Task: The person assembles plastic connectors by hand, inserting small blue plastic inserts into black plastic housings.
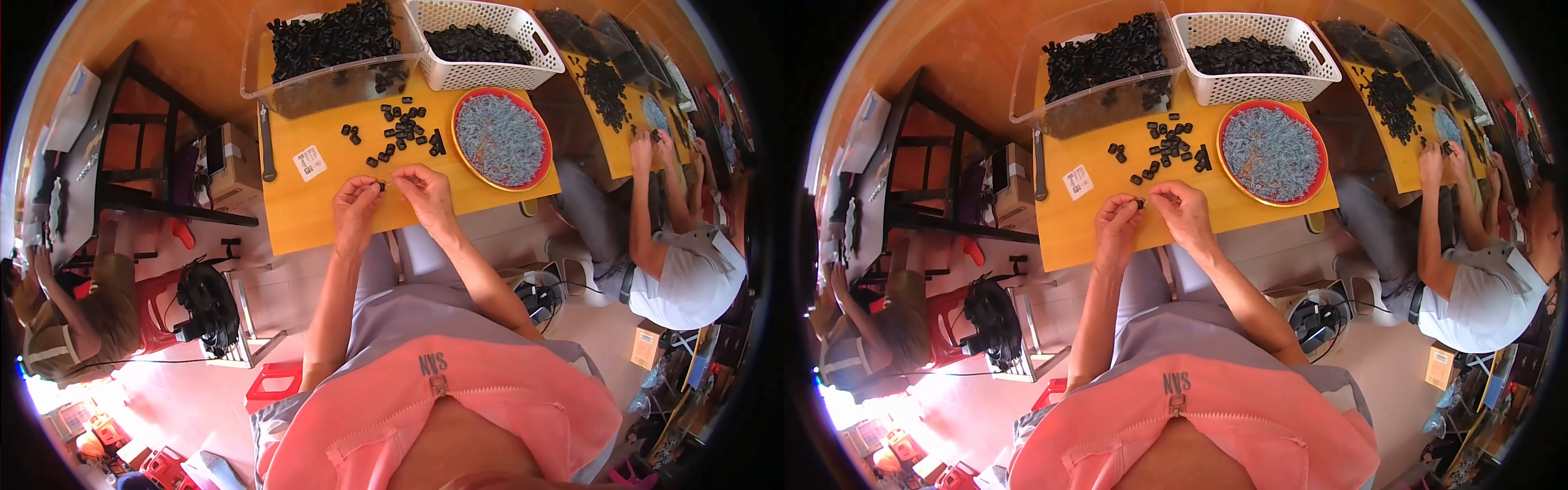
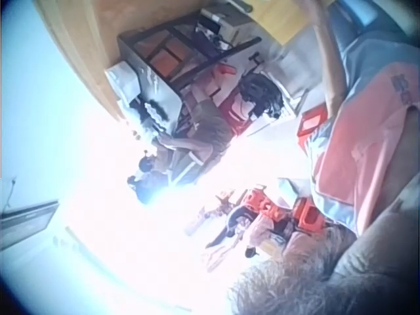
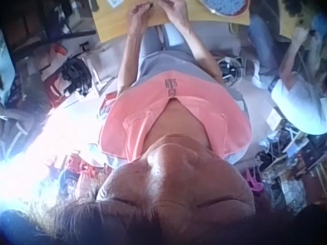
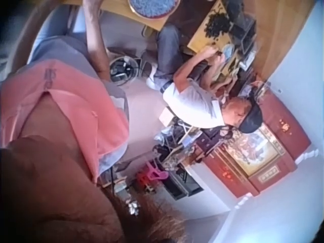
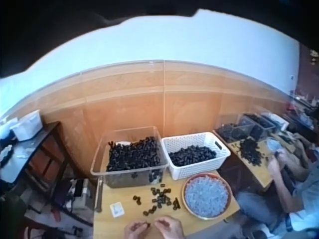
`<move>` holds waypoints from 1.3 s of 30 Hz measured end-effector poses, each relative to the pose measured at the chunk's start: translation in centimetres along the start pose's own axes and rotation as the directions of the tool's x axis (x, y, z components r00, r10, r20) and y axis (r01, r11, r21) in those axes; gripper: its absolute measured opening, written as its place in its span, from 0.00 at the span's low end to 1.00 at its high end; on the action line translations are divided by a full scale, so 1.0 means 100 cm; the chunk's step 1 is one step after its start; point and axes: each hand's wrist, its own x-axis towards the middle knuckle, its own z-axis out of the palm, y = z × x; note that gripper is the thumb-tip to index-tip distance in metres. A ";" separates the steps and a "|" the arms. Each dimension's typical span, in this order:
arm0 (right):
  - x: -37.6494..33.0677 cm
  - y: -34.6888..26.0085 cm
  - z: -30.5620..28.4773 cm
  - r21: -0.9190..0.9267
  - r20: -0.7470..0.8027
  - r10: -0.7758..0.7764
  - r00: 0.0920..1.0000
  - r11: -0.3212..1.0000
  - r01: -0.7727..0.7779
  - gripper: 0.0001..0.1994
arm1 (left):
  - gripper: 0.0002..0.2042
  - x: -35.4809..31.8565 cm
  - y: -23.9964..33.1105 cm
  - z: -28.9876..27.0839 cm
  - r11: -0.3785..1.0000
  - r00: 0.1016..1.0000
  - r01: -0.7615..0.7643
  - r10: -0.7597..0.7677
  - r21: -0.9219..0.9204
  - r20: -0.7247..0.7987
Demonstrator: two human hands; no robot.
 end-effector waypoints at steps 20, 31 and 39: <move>0.002 -0.005 0.019 -0.336 0.066 -0.384 0.921 0.860 0.383 0.03 | 0.05 0.000 -0.005 -0.006 0.980 0.999 -0.049 0.047 -0.192 -0.014; 0.124 -0.001 0.051 -0.848 0.092 -0.112 0.990 0.512 0.136 0.09 | 0.05 0.002 0.000 -0.023 0.983 0.997 -0.021 0.034 -0.182 0.070; 0.127 0.010 0.067 -0.915 0.161 -0.205 0.965 0.335 0.224 0.06 | 0.06 0.002 0.000 -0.025 0.985 0.996 -0.010 0.026 -0.175 0.086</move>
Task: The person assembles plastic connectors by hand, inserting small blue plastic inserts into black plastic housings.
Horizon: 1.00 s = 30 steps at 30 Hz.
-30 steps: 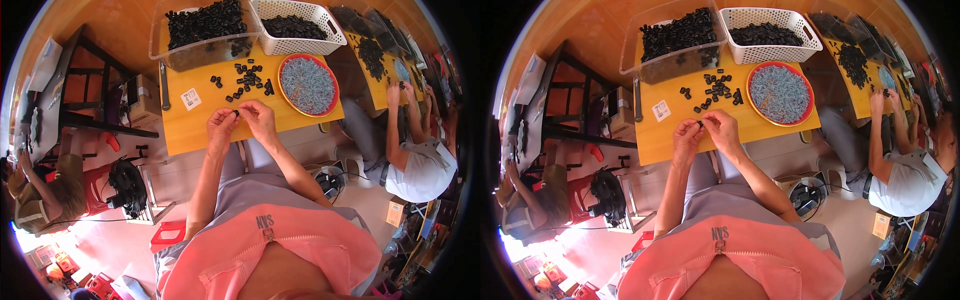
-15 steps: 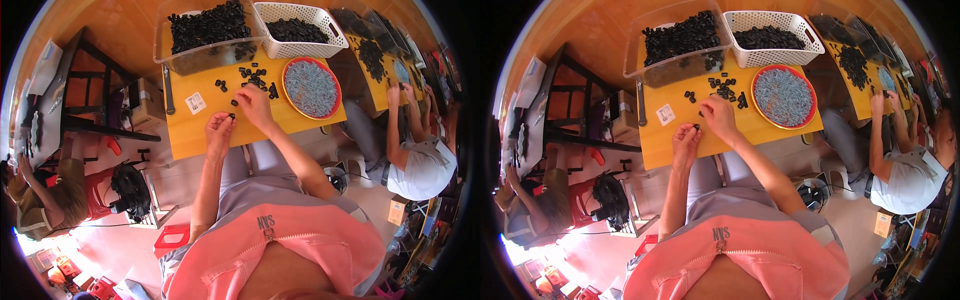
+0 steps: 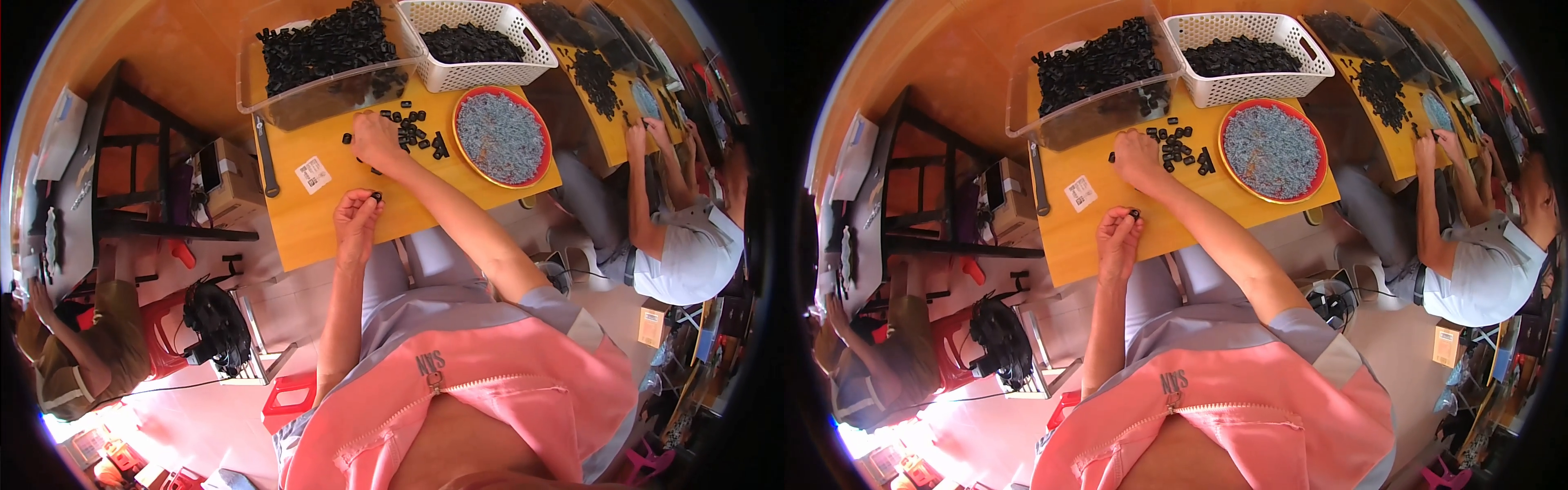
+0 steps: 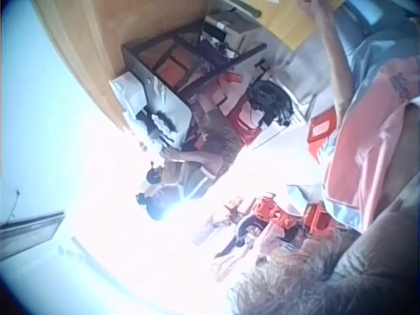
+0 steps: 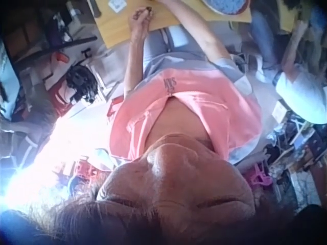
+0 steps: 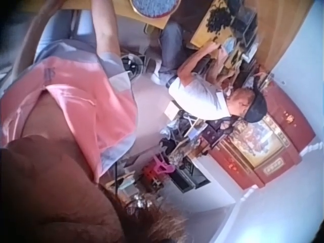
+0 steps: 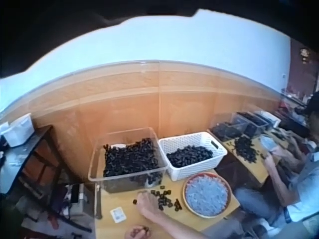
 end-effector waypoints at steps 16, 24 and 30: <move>-0.102 0.042 -0.072 0.920 0.268 0.148 0.952 0.253 -0.298 0.04 | 0.06 -0.005 -0.001 0.013 0.998 0.998 0.062 -0.061 0.022 -0.026; -0.134 0.039 -0.080 0.918 0.287 0.114 0.951 0.253 -0.307 0.07 | 0.06 -0.014 -0.010 0.022 0.993 0.992 0.121 -0.121 0.013 0.029; -0.139 0.040 -0.079 0.899 0.244 0.104 0.964 0.348 -0.266 0.06 | 0.06 -0.017 -0.009 0.031 0.992 0.993 0.118 -0.119 0.053 0.020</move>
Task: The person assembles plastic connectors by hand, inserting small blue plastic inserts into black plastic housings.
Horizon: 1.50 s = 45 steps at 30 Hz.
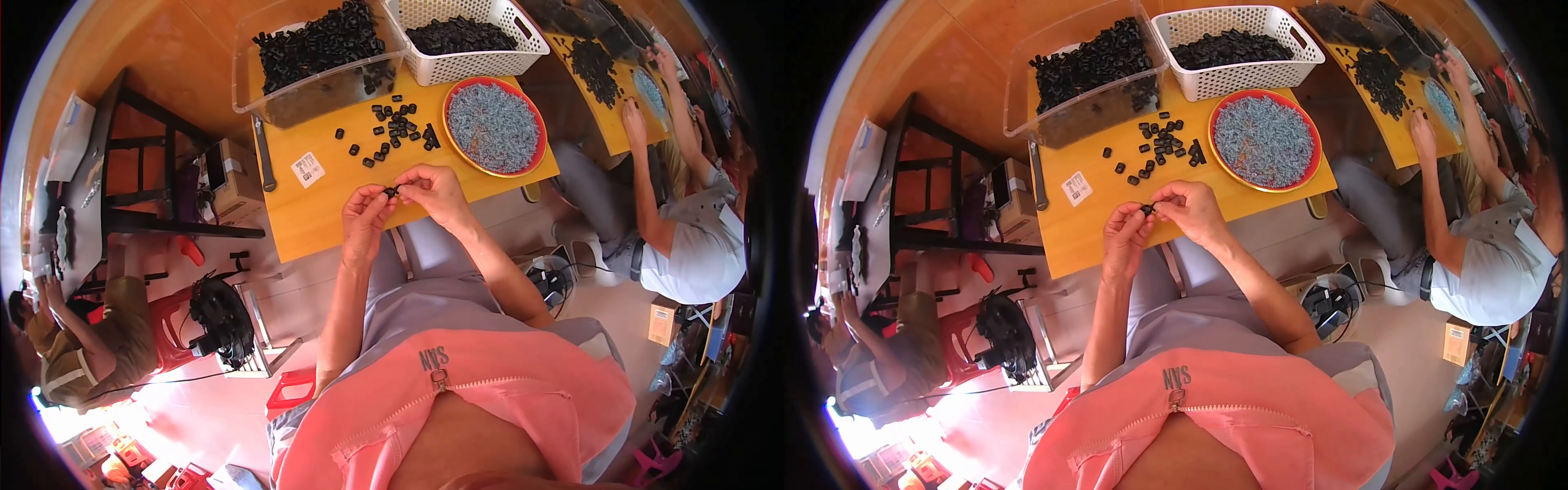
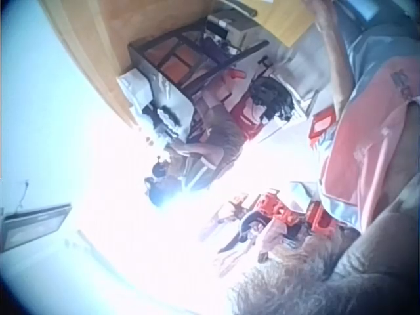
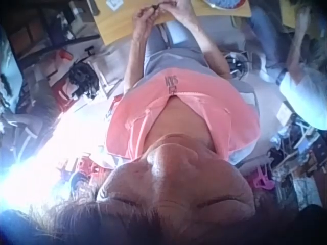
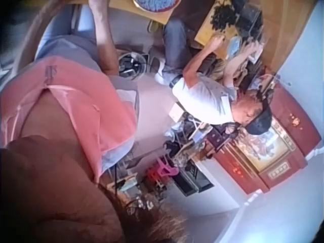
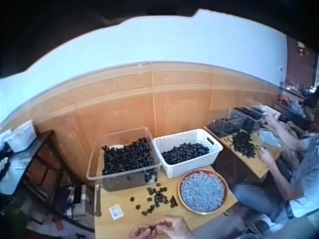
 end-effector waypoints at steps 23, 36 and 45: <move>-0.004 -0.003 -0.001 -0.117 -0.070 -0.021 0.997 0.993 0.012 0.05 | 0.05 0.000 0.000 0.010 0.979 0.997 -0.073 0.078 0.188 -0.019; -0.001 0.007 -0.003 -0.161 -0.059 -0.031 0.998 0.987 0.021 0.03 | 0.05 0.000 -0.006 0.010 0.949 0.990 -0.136 0.144 0.285 -0.006; -0.004 0.018 -0.003 -0.184 -0.084 -0.012 0.996 0.983 -0.003 0.02 | 0.04 -0.002 -0.015 0.014 0.925 0.983 -0.134 0.171 0.356 -0.074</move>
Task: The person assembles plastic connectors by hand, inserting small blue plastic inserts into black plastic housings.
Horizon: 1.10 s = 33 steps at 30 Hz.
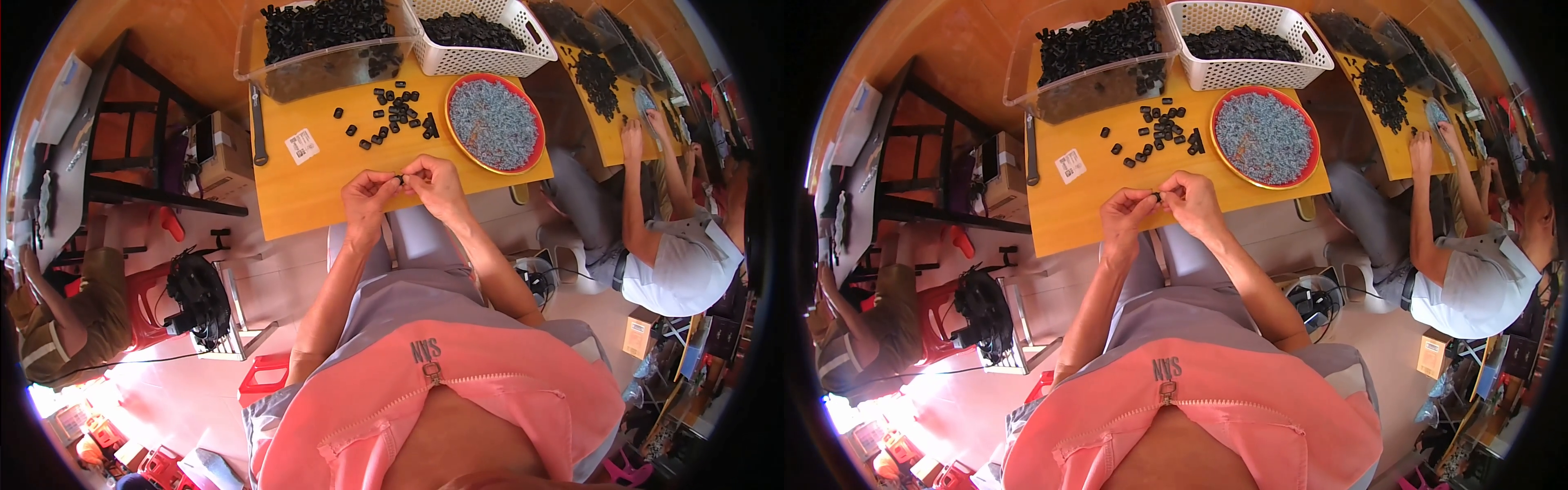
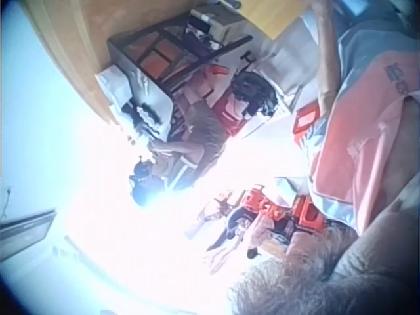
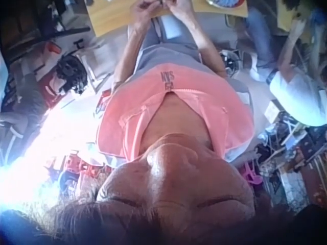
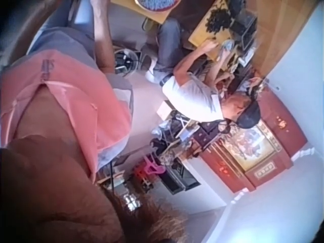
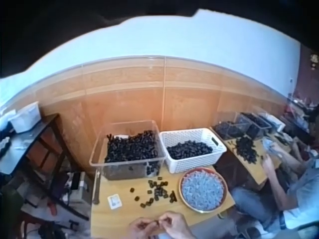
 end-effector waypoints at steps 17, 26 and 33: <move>-0.007 -0.013 0.018 -0.424 -0.193 -0.399 0.897 0.858 0.290 0.14 | 0.03 0.010 -0.010 0.019 0.990 0.974 -0.089 0.110 0.111 -0.200; -0.009 -0.009 0.022 -0.610 -0.065 -0.554 0.830 0.681 0.406 0.18 | 0.03 0.003 -0.012 0.019 1.000 0.964 -0.019 0.019 0.003 -0.266; -0.005 -0.009 0.019 -0.610 -0.057 -0.586 0.808 0.662 0.436 0.19 | 0.02 0.005 -0.007 0.024 0.999 0.961 0.011 0.001 0.043 -0.276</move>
